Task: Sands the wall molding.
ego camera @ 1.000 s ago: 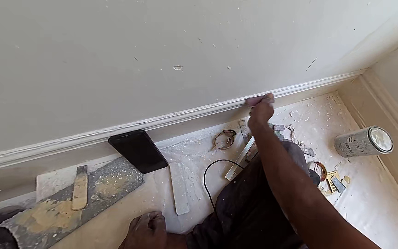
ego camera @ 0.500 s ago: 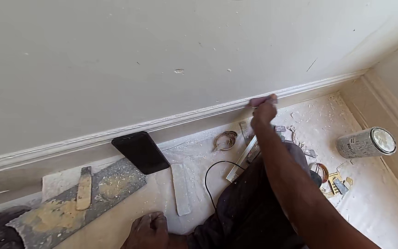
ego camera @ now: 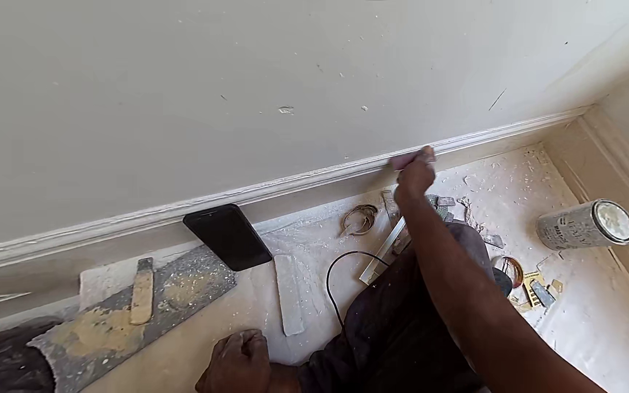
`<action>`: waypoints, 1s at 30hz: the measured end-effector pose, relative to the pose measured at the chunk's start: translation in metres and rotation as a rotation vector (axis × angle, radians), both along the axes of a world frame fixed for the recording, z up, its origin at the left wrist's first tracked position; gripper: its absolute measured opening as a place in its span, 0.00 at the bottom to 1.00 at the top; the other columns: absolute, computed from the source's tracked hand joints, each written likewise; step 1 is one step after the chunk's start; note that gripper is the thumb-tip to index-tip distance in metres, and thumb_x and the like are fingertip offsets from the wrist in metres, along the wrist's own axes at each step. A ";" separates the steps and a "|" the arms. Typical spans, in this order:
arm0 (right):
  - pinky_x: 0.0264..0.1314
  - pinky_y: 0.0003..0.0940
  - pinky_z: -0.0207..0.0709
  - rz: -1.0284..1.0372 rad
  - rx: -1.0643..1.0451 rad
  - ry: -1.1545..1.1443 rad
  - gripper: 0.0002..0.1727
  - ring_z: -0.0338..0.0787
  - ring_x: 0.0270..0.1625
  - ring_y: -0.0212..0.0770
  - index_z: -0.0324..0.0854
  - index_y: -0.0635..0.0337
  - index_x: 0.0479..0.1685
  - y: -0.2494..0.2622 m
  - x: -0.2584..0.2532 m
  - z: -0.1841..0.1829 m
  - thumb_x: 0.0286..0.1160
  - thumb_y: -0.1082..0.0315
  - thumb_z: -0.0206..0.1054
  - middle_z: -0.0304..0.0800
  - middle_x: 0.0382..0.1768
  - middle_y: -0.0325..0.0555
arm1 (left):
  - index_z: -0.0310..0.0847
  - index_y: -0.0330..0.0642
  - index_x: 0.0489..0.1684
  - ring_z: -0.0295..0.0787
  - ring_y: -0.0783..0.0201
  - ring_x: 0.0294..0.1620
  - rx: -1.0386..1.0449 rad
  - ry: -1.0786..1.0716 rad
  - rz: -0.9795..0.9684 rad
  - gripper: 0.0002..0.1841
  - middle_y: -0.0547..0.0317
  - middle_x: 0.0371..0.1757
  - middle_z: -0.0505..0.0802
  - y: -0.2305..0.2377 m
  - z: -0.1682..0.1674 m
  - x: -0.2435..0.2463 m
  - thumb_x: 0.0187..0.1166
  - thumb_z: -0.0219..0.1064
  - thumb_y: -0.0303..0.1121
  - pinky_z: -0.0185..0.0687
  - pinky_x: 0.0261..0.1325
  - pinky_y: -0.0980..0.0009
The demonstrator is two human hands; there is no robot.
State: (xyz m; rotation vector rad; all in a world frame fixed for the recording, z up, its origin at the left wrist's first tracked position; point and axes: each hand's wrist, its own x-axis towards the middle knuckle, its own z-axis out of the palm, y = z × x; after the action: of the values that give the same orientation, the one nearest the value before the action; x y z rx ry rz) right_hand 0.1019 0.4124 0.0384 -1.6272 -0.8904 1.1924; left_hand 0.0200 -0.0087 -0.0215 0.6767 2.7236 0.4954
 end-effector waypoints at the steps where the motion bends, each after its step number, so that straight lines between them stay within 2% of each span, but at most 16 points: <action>1: 0.26 0.42 0.70 -0.049 -0.017 0.034 0.34 0.73 0.22 0.41 0.79 0.60 0.40 0.010 0.005 0.000 0.94 0.39 0.40 0.74 0.24 0.45 | 0.91 0.36 0.43 0.88 0.36 0.57 -0.005 0.005 -0.001 0.18 0.36 0.51 0.92 0.003 -0.001 0.000 0.80 0.56 0.38 0.73 0.57 0.31; 4: 0.30 0.46 0.76 0.037 0.037 -0.052 0.38 0.80 0.26 0.43 0.81 0.64 0.40 -0.013 -0.011 -0.006 0.95 0.41 0.36 0.80 0.25 0.48 | 0.91 0.37 0.42 0.88 0.37 0.57 -0.036 0.013 0.002 0.17 0.38 0.50 0.92 0.011 -0.002 0.000 0.79 0.57 0.38 0.72 0.57 0.31; 6: 0.45 0.52 0.82 0.207 0.071 -0.078 0.35 0.88 0.39 0.49 0.84 0.66 0.49 -0.056 -0.034 -0.004 0.96 0.45 0.39 0.87 0.33 0.54 | 0.91 0.37 0.43 0.88 0.38 0.57 -0.041 0.020 0.005 0.17 0.38 0.51 0.92 0.012 -0.002 0.001 0.80 0.57 0.38 0.72 0.58 0.31; 7: 0.47 0.52 0.82 0.276 0.056 -0.048 0.33 0.88 0.40 0.49 0.84 0.65 0.51 -0.074 -0.046 -0.003 0.95 0.45 0.42 0.88 0.34 0.54 | 0.91 0.37 0.43 0.88 0.37 0.57 -0.035 0.023 0.007 0.17 0.38 0.51 0.92 0.010 -0.002 0.000 0.80 0.57 0.38 0.72 0.57 0.31; 9: 0.33 0.46 0.75 0.334 0.005 0.029 0.31 0.80 0.27 0.43 0.78 0.61 0.34 -0.093 -0.060 -0.005 0.94 0.43 0.46 0.77 0.24 0.47 | 0.91 0.36 0.43 0.87 0.36 0.58 -0.015 0.022 0.008 0.17 0.37 0.51 0.92 0.003 0.000 0.001 0.79 0.57 0.37 0.72 0.57 0.31; 10: 0.30 0.44 0.74 0.336 0.011 0.061 0.31 0.78 0.25 0.41 0.78 0.61 0.34 -0.092 -0.058 -0.008 0.94 0.43 0.46 0.76 0.23 0.45 | 0.91 0.36 0.44 0.87 0.36 0.58 -0.005 0.021 0.006 0.17 0.36 0.51 0.91 -0.002 0.001 0.001 0.79 0.57 0.37 0.72 0.57 0.31; 12: 0.35 0.45 0.79 0.287 0.065 0.063 0.31 0.82 0.30 0.43 0.82 0.66 0.48 -0.071 -0.040 -0.007 0.96 0.47 0.42 0.82 0.29 0.49 | 0.91 0.35 0.45 0.87 0.35 0.58 0.013 0.019 0.006 0.17 0.36 0.52 0.91 -0.006 0.002 0.002 0.80 0.56 0.37 0.72 0.58 0.31; 13: 0.35 0.46 0.79 0.213 0.063 0.042 0.33 0.82 0.30 0.44 0.82 0.66 0.48 -0.051 -0.029 -0.005 0.96 0.46 0.40 0.82 0.29 0.50 | 0.91 0.36 0.45 0.87 0.36 0.58 0.018 0.019 0.011 0.18 0.36 0.52 0.91 -0.006 0.002 0.003 0.80 0.56 0.37 0.72 0.58 0.31; 17: 0.28 0.42 0.72 -0.071 -0.006 0.071 0.33 0.75 0.24 0.41 0.80 0.60 0.43 0.009 0.004 -0.001 0.94 0.40 0.42 0.76 0.26 0.45 | 0.91 0.37 0.42 0.88 0.36 0.57 0.015 0.034 0.015 0.18 0.37 0.51 0.92 0.003 -0.002 0.002 0.79 0.56 0.39 0.71 0.57 0.29; 19: 0.29 0.45 0.74 -0.039 0.040 0.003 0.36 0.77 0.24 0.43 0.81 0.63 0.40 -0.002 -0.006 -0.006 0.94 0.41 0.38 0.78 0.25 0.47 | 0.91 0.36 0.41 0.88 0.35 0.56 0.005 0.035 0.015 0.18 0.37 0.51 0.92 0.008 -0.003 0.002 0.79 0.57 0.39 0.71 0.57 0.28; 21: 0.37 0.48 0.80 0.096 0.121 -0.064 0.36 0.85 0.31 0.46 0.83 0.66 0.44 -0.035 -0.026 -0.009 0.96 0.45 0.37 0.84 0.28 0.51 | 0.91 0.37 0.42 0.88 0.36 0.57 -0.019 0.020 0.016 0.17 0.37 0.52 0.92 0.011 -0.003 0.001 0.80 0.58 0.38 0.70 0.59 0.28; 24: 0.60 0.53 0.83 0.476 0.156 -0.053 0.28 0.91 0.53 0.50 0.85 0.67 0.58 -0.095 -0.053 -0.014 0.96 0.52 0.46 0.93 0.46 0.57 | 0.91 0.37 0.42 0.88 0.36 0.59 -0.031 0.025 0.027 0.17 0.37 0.52 0.92 0.009 -0.004 0.001 0.80 0.58 0.38 0.70 0.59 0.28; 25: 0.59 0.55 0.83 0.641 0.137 -0.070 0.26 0.92 0.52 0.51 0.86 0.66 0.55 -0.112 -0.059 -0.016 0.94 0.52 0.51 0.93 0.45 0.56 | 0.91 0.37 0.41 0.88 0.36 0.59 -0.029 0.032 0.030 0.17 0.38 0.52 0.92 0.007 -0.004 0.001 0.79 0.58 0.38 0.70 0.59 0.28; 27: 0.40 0.55 0.79 0.943 0.111 -0.124 0.26 0.88 0.35 0.49 0.83 0.62 0.32 -0.141 -0.065 -0.017 0.90 0.49 0.57 0.86 0.27 0.51 | 0.91 0.37 0.42 0.88 0.37 0.58 -0.004 0.042 0.032 0.17 0.38 0.51 0.92 0.003 -0.003 0.002 0.80 0.57 0.38 0.71 0.57 0.29; 28: 0.38 0.54 0.77 1.062 0.110 -0.148 0.27 0.86 0.32 0.49 0.82 0.60 0.28 -0.151 -0.063 -0.012 0.90 0.47 0.57 0.83 0.25 0.49 | 0.91 0.37 0.42 0.88 0.37 0.57 0.015 0.047 0.034 0.17 0.38 0.51 0.92 0.001 -0.003 0.002 0.80 0.57 0.39 0.71 0.57 0.29; 30: 0.39 0.56 0.78 1.222 0.147 -0.222 0.28 0.87 0.34 0.50 0.83 0.60 0.29 -0.156 -0.055 0.000 0.90 0.46 0.56 0.84 0.26 0.50 | 0.91 0.36 0.41 0.88 0.36 0.56 0.038 0.064 0.047 0.18 0.37 0.50 0.92 -0.001 -0.004 0.003 0.79 0.57 0.39 0.71 0.56 0.29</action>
State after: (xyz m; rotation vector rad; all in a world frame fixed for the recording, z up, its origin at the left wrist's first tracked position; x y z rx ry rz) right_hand 0.0474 0.2560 0.0382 -1.0263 -2.2170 1.6461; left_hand 0.0231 -0.0101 -0.0250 0.6506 2.8021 0.5472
